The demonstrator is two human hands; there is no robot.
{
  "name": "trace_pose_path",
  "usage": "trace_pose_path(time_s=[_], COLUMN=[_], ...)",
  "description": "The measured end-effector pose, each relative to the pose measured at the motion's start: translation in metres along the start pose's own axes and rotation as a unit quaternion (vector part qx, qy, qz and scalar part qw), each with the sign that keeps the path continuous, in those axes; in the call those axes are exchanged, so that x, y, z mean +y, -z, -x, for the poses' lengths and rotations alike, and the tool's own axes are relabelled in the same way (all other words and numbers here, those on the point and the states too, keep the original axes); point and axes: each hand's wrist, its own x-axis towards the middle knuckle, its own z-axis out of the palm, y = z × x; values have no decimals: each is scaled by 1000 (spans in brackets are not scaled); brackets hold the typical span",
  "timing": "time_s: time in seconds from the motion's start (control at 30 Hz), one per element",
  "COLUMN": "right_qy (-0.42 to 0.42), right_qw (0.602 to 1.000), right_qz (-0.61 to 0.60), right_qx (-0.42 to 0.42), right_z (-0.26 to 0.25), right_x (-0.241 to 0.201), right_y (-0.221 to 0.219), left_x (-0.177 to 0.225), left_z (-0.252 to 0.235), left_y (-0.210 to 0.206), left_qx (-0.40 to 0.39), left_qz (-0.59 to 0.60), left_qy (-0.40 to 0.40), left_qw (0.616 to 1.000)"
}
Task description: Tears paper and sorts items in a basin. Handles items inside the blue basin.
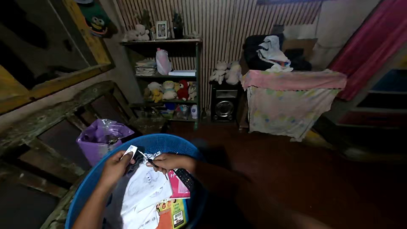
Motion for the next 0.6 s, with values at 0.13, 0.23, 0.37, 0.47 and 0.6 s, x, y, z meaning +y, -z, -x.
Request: trace_pose_path(time_s=[0.13, 0.23, 0.37, 0.47, 0.6], right_qy=[2, -2, -9, -7, -2], right_qw=[1000, 1000, 1000, 1000, 1000], right_qz=[-7, -11, -11, -14, -24], right_qx=[-2, 1, 4, 4, 7], right_z=[-2, -1, 1, 0, -1], right_x=[1, 1, -2, -1, 1], right_y=[0, -1, -2, -3, -1], left_x=[-1, -3, 2, 3, 8], left_z=[0, 0, 3, 3, 3], left_y=[1, 2, 2, 3, 2], left_qx=[-2, -3, -7, -9, -22], left_qz=[6, 10, 22, 22, 14], left_qy=[-4, -4, 4, 6, 18], left_qw=[1000, 1000, 1000, 1000, 1000])
